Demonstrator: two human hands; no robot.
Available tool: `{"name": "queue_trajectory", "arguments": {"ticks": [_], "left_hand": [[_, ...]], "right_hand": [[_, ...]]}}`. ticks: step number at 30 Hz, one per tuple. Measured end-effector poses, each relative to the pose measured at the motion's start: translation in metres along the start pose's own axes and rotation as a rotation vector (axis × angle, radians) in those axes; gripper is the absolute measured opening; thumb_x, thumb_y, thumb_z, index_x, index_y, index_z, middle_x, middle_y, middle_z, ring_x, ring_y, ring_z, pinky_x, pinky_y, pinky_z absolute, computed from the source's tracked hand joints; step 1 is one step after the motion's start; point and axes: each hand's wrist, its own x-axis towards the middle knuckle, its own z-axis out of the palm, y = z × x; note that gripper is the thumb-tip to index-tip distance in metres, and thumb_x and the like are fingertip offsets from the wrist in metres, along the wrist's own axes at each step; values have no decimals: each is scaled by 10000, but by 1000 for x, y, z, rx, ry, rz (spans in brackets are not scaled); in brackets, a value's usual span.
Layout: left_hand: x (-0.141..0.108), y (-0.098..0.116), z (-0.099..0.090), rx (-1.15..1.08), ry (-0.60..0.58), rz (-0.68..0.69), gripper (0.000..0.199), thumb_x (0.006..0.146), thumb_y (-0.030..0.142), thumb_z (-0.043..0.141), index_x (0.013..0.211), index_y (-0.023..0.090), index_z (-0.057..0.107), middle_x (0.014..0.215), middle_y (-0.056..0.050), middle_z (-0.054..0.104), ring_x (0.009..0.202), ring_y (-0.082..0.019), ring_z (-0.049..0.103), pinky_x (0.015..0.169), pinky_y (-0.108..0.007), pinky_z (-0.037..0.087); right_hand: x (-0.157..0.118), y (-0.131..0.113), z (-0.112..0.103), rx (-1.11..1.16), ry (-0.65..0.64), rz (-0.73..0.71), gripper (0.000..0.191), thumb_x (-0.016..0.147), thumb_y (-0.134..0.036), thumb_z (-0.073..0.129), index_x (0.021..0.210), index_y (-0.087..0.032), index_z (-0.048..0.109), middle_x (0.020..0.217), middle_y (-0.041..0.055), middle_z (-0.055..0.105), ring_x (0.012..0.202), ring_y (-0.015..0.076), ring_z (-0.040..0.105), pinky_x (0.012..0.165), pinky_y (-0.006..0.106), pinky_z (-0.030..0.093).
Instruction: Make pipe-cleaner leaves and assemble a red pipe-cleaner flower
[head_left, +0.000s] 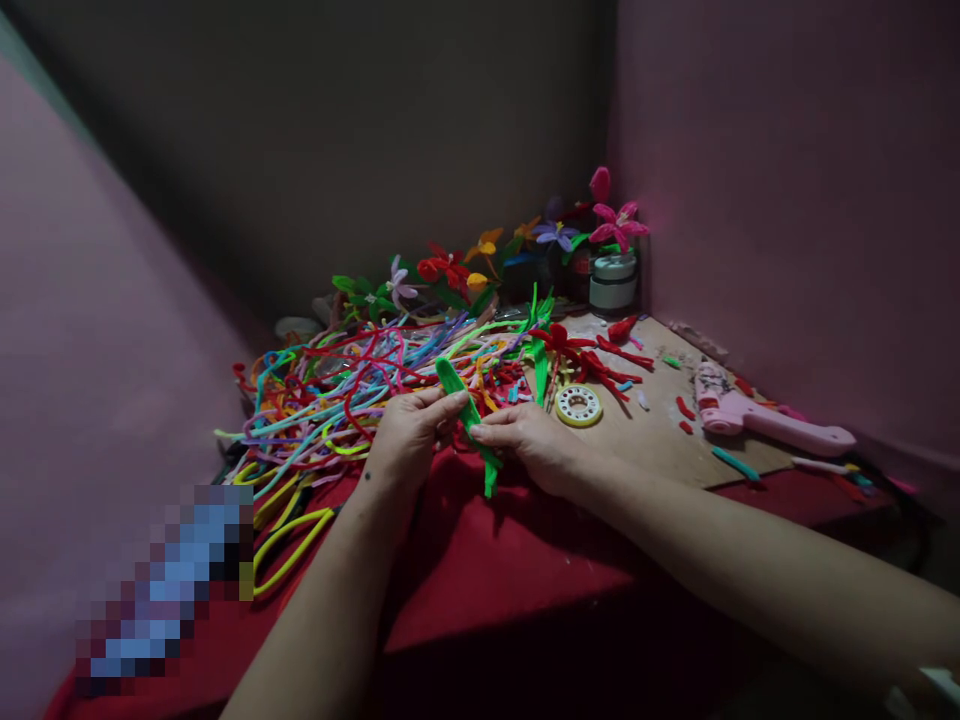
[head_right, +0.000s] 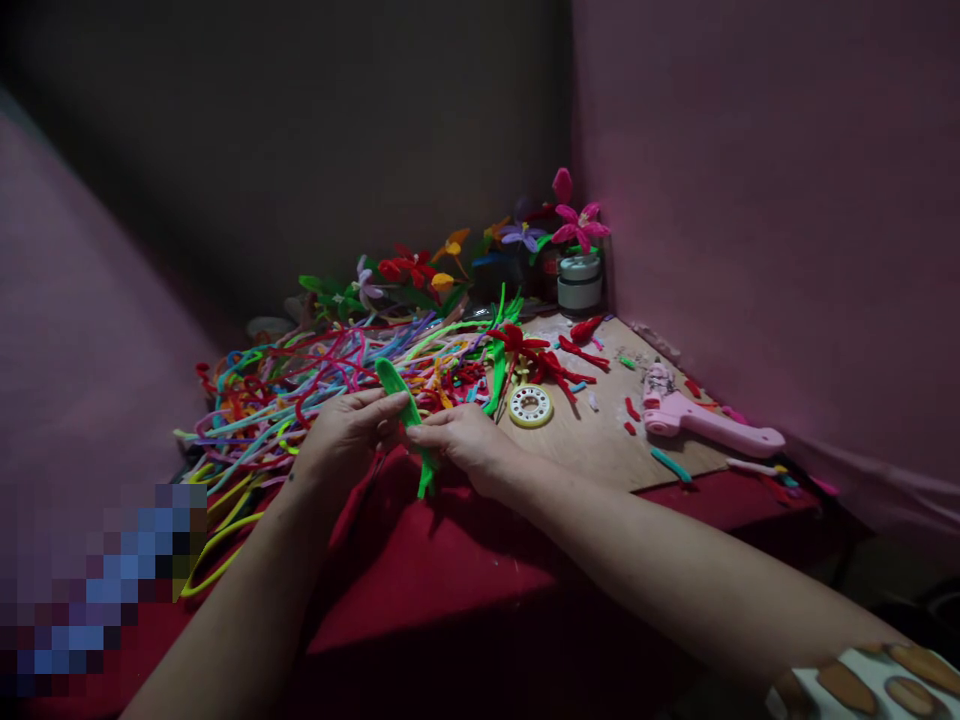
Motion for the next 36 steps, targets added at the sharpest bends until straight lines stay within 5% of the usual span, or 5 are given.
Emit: {"name": "queue_trajectory", "arguments": {"ticks": [10,21,29,36], "left_hand": [[-3,9,6,-223,53,33,199,659,292,667,695,155,528,489,88,275,383,-20,247,361,-143,210],[-6,10,10,-149,72,-37,201,597,277,701,663,137,574,500,56,419,408,-38,377,412,-165,333],[-4,8,6,-166,45,30,199,639,290,680,717,121,609,468,68,332,395,-26,294,373,-155,235],[-5,11,9,-131,100,12,183,615,273,690,683,126,605,470,50,408,392,-37,337,373,-165,271]], "right_hand": [[3,4,-4,-112,-39,37,168,610,-270,663,591,-105,635,382,-46,433,377,51,321,421,225,199],[5,1,-6,86,-77,26,209,652,-319,645,673,-112,622,590,33,627,468,93,495,475,219,351],[6,0,-5,83,-30,78,149,693,-221,592,601,-103,592,494,15,572,405,65,437,426,200,285],[2,-3,-4,106,-69,77,158,645,-240,637,585,-100,599,504,9,570,404,69,459,434,205,301]]}}
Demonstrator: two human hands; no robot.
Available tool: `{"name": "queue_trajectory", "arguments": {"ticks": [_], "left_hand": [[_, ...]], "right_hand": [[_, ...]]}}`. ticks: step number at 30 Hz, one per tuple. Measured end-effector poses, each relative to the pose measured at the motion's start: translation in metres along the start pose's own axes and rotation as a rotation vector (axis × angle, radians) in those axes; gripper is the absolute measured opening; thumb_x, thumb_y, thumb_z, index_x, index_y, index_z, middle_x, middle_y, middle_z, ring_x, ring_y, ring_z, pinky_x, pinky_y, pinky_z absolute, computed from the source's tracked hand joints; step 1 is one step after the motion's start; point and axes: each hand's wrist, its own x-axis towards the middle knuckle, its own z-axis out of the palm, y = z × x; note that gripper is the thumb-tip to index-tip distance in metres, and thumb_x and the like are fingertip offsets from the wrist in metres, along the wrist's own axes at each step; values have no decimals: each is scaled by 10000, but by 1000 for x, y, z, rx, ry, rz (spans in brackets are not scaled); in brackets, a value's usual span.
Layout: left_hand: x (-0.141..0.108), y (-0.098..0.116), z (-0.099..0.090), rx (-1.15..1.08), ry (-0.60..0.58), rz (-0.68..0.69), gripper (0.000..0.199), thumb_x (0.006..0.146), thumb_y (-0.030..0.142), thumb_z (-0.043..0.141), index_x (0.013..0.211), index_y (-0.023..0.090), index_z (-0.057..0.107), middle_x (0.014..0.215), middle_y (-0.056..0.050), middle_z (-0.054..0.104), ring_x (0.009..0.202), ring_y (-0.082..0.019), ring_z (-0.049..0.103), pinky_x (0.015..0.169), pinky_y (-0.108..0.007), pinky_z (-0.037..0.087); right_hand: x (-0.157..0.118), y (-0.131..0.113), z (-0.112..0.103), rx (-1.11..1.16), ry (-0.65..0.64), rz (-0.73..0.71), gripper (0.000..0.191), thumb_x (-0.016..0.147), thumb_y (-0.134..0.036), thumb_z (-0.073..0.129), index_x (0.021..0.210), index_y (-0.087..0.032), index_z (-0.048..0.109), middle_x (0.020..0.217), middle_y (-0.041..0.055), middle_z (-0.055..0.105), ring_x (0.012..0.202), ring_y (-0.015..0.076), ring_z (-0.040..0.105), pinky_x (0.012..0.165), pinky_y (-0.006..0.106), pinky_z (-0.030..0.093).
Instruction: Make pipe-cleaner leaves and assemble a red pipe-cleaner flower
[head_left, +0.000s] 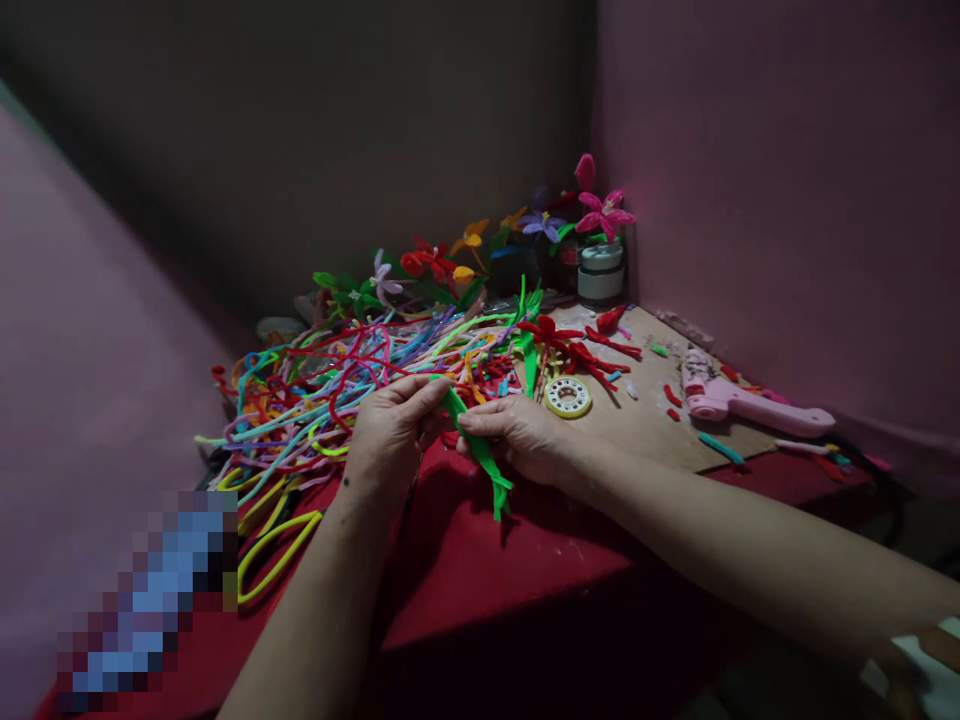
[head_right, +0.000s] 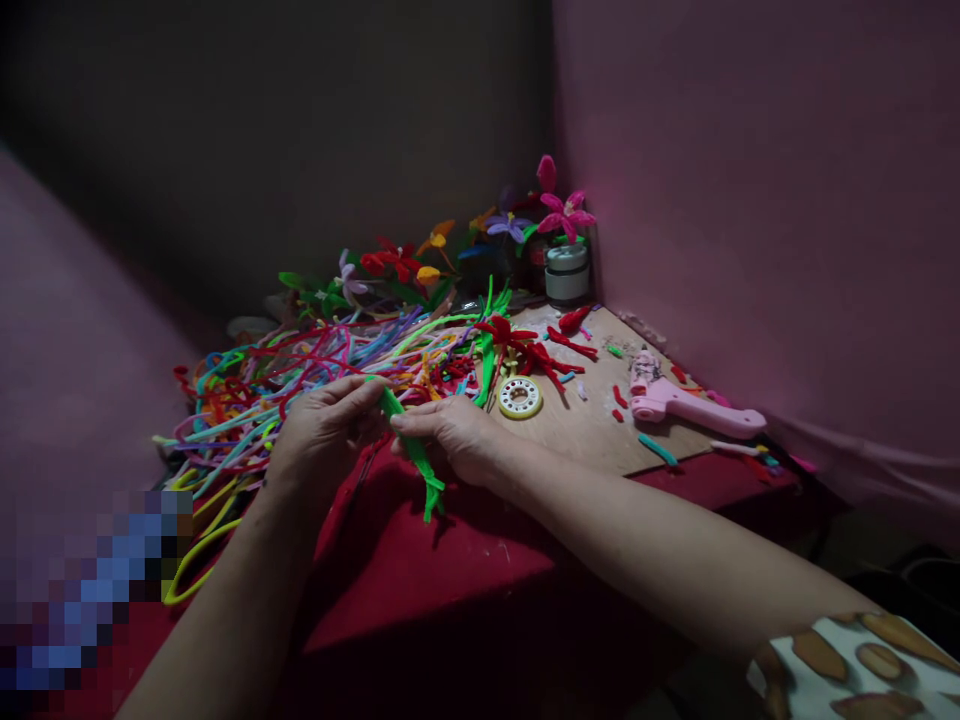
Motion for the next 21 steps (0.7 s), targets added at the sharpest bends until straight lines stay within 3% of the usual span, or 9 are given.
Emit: {"name": "queue_trajectory", "arguments": {"ticks": [12,14,18,21], "left_hand": [[-3,-7,2,345,264,283,181,610,306,676,638,136,620,504,35,491,435,-65,425,398,-177,322],[-1,-7,2,281,209,242,176,634,302,659,628,141,589,471,49,442,405,-51,380,379,-170,289],[1,-5,2,41,-57,18,170,678,298,629,662,153,541,424,88,292,352,-26,258,360,-154,232],[1,-4,2,39,-177,-45,200,701,304,613,627,138,529,419,76,313,351,-31,289,354,-158,223]], "right_hand": [[8,8,-2,-50,66,-52,150,529,-224,710,615,-107,669,515,9,574,470,72,466,469,206,319],[6,6,0,-39,77,-49,141,517,-209,706,605,-106,669,512,8,577,465,71,469,475,205,328],[3,0,0,-8,104,-41,112,512,-181,694,572,-98,650,494,10,580,447,72,486,485,206,350],[4,1,-2,6,95,-47,112,521,-186,694,539,-99,626,476,5,573,427,65,482,461,193,337]]}}
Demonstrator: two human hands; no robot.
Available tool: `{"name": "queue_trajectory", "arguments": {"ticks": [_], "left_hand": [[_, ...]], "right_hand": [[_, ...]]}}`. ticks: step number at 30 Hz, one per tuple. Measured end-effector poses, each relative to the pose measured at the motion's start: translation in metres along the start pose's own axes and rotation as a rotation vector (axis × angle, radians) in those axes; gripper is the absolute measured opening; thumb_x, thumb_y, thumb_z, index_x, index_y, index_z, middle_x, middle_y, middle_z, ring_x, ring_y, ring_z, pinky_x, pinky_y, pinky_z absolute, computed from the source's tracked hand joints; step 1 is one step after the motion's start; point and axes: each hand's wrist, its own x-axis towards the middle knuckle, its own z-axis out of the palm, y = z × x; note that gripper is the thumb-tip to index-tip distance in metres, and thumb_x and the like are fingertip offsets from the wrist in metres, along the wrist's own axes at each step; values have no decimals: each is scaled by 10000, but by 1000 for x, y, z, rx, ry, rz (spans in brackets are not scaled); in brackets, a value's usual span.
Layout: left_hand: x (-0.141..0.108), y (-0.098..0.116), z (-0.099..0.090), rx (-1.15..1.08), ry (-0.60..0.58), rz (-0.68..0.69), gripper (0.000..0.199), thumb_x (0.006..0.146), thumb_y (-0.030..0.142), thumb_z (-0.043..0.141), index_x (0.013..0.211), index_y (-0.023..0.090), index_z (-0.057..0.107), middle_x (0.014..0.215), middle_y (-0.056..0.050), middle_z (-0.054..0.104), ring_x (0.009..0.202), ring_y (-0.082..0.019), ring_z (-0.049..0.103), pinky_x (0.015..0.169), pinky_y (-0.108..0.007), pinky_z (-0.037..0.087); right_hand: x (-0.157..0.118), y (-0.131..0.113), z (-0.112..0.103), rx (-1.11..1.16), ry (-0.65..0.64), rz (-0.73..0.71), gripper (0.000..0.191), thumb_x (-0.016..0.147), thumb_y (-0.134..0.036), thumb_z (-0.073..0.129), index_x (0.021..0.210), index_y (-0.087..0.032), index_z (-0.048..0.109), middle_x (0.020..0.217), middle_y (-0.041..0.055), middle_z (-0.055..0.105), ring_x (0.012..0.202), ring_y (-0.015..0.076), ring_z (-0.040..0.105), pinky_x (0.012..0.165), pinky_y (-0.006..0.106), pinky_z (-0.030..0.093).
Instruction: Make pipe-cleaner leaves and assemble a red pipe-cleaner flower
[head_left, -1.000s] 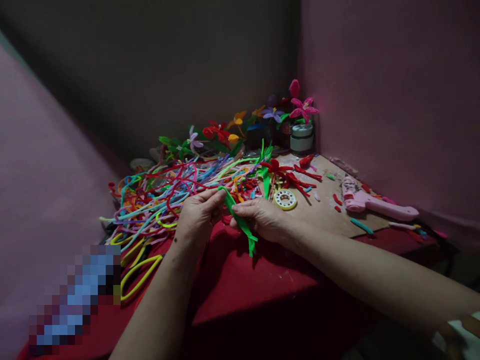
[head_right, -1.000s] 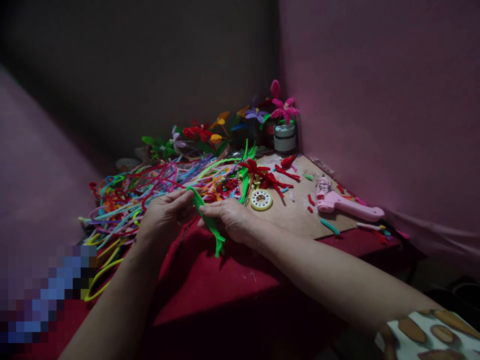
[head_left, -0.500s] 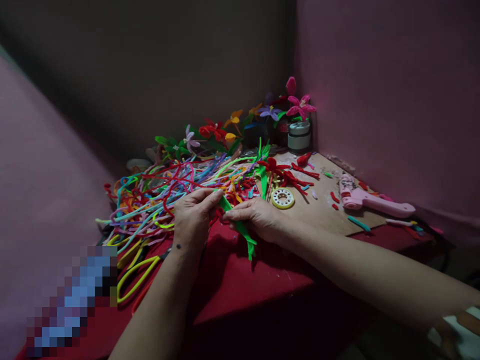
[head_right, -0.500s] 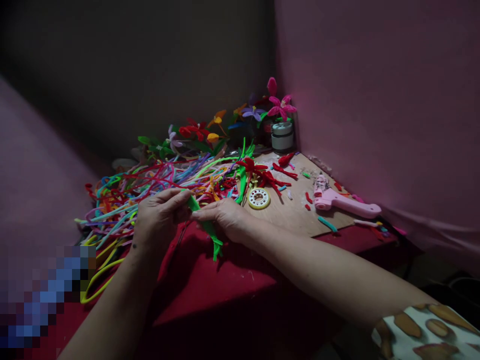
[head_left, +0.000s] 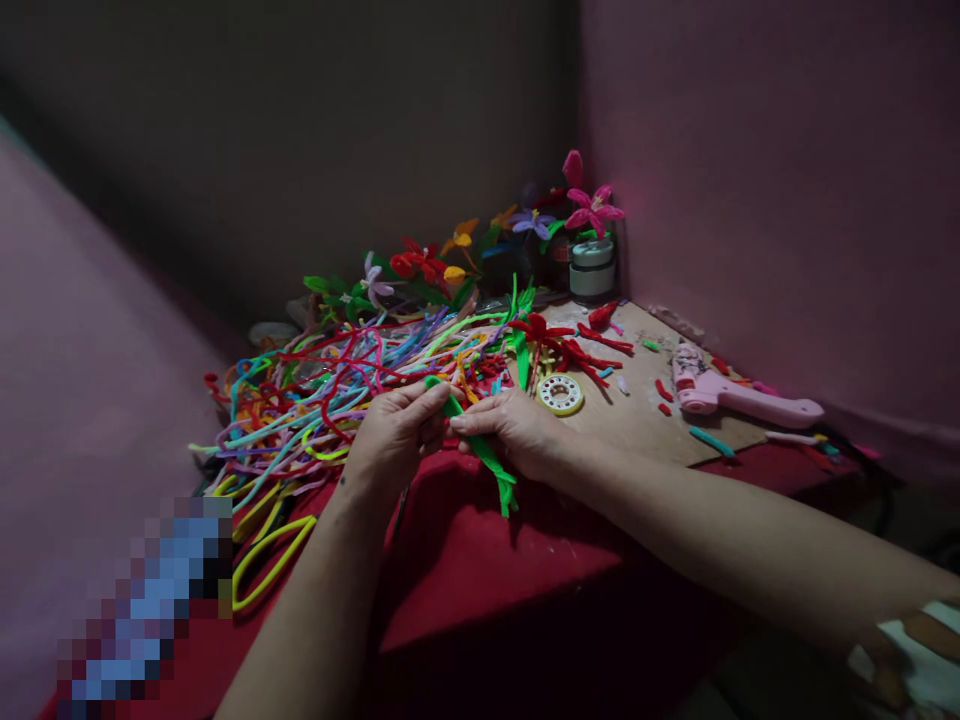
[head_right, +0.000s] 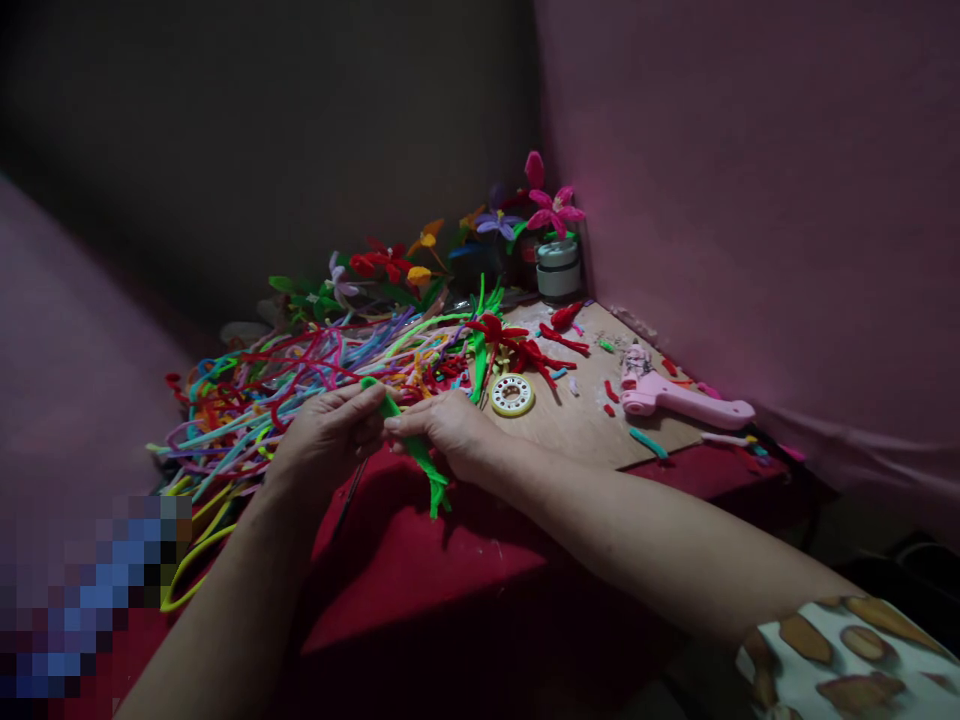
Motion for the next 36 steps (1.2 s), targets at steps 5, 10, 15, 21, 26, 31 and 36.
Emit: {"name": "queue_trajectory", "arguments": {"ticks": [5,10,15,21,26,31,36], "left_hand": [[2,2,-2,40,219,94,259,668,286,636,542,138,465,397,69,336,323,-26,280,328,-162,199],[1,2,-7,48,323,127,232,664,296,643,587,141,487,394,87,296,327,-18,250,333,-151,194],[-2,1,-5,115,107,-13,247,656,290,651,555,133,490,395,61,387,336,-31,307,345,-169,219],[-1,0,-5,219,141,44,293,666,286,650,499,130,466,379,49,408,328,-35,320,341,-179,220],[-1,1,-7,102,93,8,290,668,263,649,506,139,444,388,61,381,323,-37,319,334,-180,217],[0,1,-5,88,81,25,295,666,276,659,522,139,441,393,68,369,329,-29,315,338,-166,227],[0,-5,-9,53,35,-32,239,695,359,630,767,140,569,564,38,477,405,-16,342,367,-139,236]], "right_hand": [[-1,5,1,-29,-33,44,120,579,-203,664,630,-95,657,504,21,598,424,80,499,446,203,357],[-3,5,4,-98,0,69,117,587,-189,655,645,-88,663,495,26,601,407,90,502,432,215,372],[-2,5,2,-145,38,11,103,585,-190,670,567,-96,631,450,7,570,390,67,460,403,192,315],[-1,3,2,-42,10,58,139,521,-188,714,554,-94,616,453,-4,562,413,74,483,431,198,351],[0,2,0,86,-134,136,168,506,-184,723,611,-85,638,500,17,596,463,96,520,497,227,396],[1,4,-1,66,-81,123,183,492,-185,746,612,-90,647,538,11,605,502,80,515,521,213,375],[0,-3,1,80,-12,-134,207,568,-269,726,684,-107,671,599,12,621,481,52,457,481,204,318]]}}
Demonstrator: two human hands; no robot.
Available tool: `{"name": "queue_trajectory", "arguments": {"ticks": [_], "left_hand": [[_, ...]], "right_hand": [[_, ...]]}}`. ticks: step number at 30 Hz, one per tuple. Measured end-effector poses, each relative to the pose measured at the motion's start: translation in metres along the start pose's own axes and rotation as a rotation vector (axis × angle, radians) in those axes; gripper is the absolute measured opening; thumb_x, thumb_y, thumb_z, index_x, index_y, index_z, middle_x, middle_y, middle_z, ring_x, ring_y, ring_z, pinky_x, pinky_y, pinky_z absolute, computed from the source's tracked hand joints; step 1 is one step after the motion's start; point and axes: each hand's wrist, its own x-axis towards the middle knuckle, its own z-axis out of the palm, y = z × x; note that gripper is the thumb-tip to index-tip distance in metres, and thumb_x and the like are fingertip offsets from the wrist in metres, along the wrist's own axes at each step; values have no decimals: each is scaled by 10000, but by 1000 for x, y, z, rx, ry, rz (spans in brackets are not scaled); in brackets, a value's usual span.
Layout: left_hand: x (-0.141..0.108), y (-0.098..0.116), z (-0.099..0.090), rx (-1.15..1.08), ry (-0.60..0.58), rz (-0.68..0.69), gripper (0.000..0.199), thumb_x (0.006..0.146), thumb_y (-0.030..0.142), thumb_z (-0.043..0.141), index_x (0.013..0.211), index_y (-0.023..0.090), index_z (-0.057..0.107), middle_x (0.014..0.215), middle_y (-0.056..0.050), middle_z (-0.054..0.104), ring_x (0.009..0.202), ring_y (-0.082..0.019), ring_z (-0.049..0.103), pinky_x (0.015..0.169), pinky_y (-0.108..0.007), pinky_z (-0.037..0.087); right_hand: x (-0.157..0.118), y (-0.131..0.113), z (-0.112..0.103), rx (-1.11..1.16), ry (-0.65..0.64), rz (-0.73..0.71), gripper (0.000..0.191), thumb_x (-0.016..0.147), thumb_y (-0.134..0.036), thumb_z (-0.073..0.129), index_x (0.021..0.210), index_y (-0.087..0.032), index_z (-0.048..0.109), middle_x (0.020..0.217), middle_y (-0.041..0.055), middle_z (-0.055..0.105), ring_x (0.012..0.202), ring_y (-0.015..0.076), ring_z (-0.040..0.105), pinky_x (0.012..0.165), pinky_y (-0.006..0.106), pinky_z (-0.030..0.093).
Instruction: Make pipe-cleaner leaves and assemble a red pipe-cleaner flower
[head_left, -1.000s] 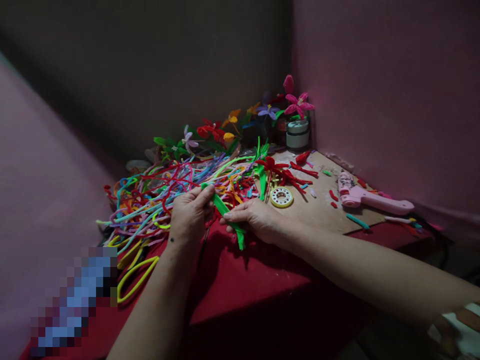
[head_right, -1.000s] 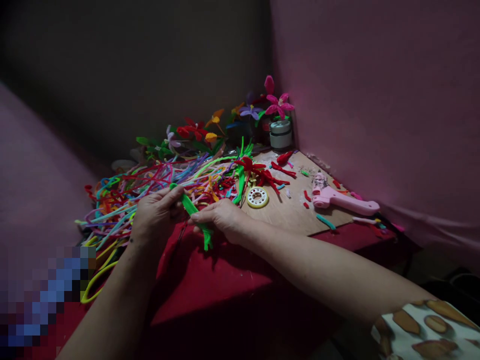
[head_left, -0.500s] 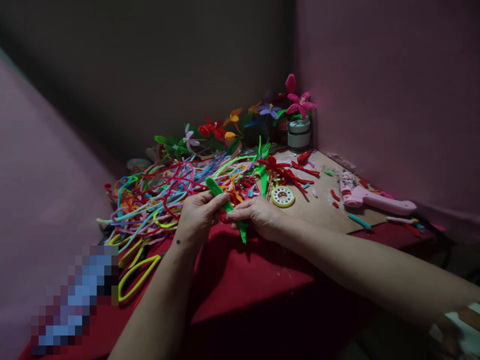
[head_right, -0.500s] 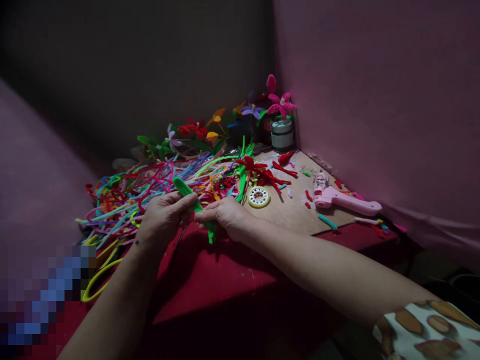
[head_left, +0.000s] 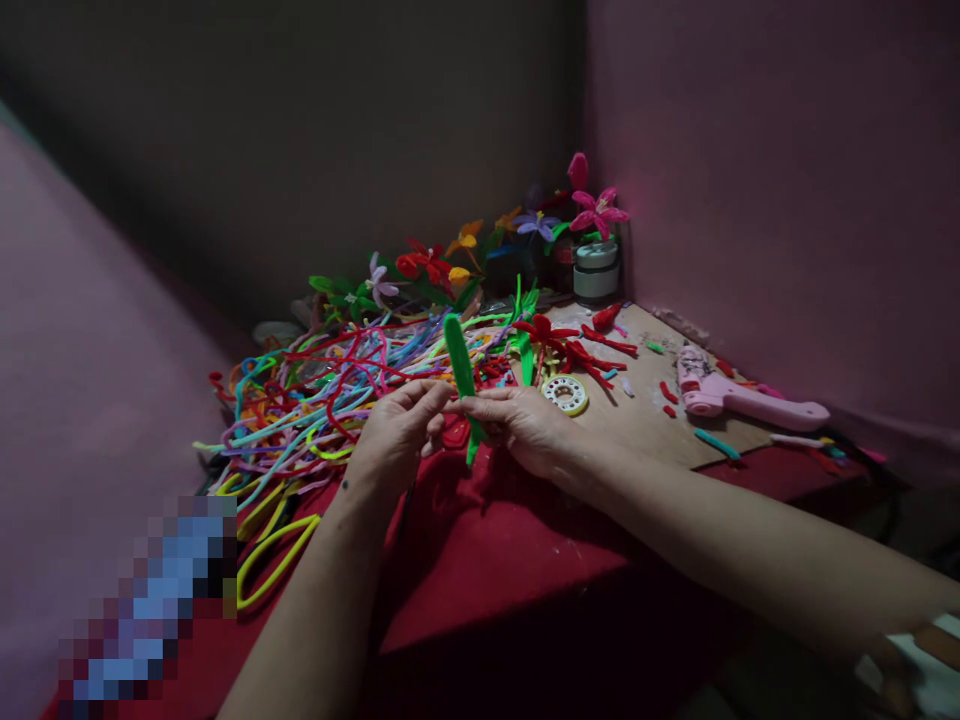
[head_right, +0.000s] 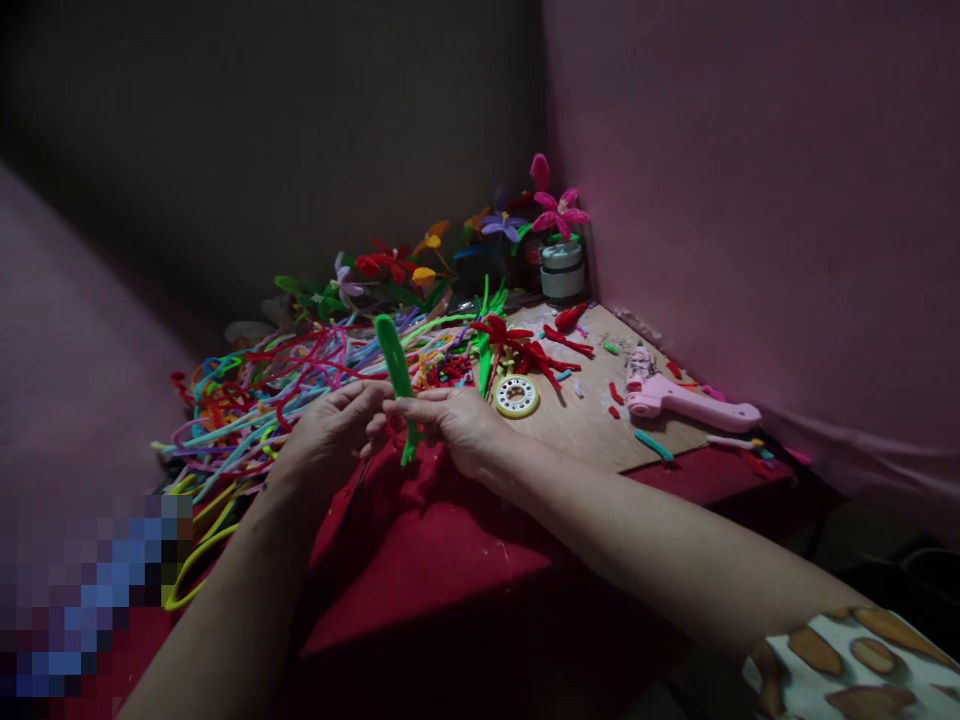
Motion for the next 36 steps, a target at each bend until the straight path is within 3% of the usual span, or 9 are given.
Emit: {"name": "queue_trajectory", "arguments": {"ticks": [3,5,10,13,17,23,30,33,36], "left_hand": [[-2,-4,4,67,-114,-59,245,683,344,640,804,135,599,589,25,490,424,-23,352,385,-148,248],[-3,-4,10,103,-152,-69,238,670,334,649,791,132,610,569,34,466,421,-22,328,393,-153,233],[-6,-4,20,150,-96,-58,222,659,322,645,688,105,611,512,44,403,431,-26,290,409,-167,180],[-6,-6,19,188,-104,-51,221,664,320,636,689,100,629,497,43,396,428,-28,279,417,-177,172],[-6,-7,17,228,-134,-89,232,669,342,640,664,111,622,437,59,351,392,-30,246,400,-190,144],[-6,-3,6,89,-307,-156,204,692,318,629,730,118,625,508,31,443,404,-32,299,405,-188,188],[-6,-7,7,66,-304,-207,338,754,425,538,731,104,642,448,28,402,378,-38,252,385,-189,146],[-6,-7,12,75,-304,-200,301,709,409,595,712,110,634,438,44,386,367,-34,237,380,-192,143],[-6,-6,14,149,-226,-153,228,658,356,649,677,134,606,448,51,412,377,-39,276,386,-191,171]], "right_hand": [[2,-1,0,23,139,-112,186,557,-253,726,665,-113,668,571,-5,602,446,40,408,462,205,302],[3,0,-1,67,142,-116,208,544,-247,728,692,-113,669,635,16,626,499,60,464,504,215,347],[4,2,-1,68,111,-129,228,556,-272,714,705,-107,661,649,25,627,530,78,512,524,223,376],[2,-2,0,31,77,-175,194,570,-255,703,681,-105,649,588,3,604,485,68,499,480,211,363],[3,-8,-1,-13,145,-242,176,551,-229,716,638,-113,615,543,-23,580,420,55,464,419,203,350],[9,-6,-9,15,202,-179,181,559,-240,712,573,-112,584,455,-30,529,355,62,428,343,210,322],[9,-6,-9,82,172,-111,162,591,-222,688,570,-123,563,442,-24,516,348,68,412,306,208,284],[9,-6,-8,75,208,-116,193,562,-229,712,531,-125,552,410,-32,488,335,52,375,307,200,265],[9,-6,-7,99,244,-120,206,517,-226,736,518,-122,559,421,-34,496,356,47,384,338,199,290]]}}
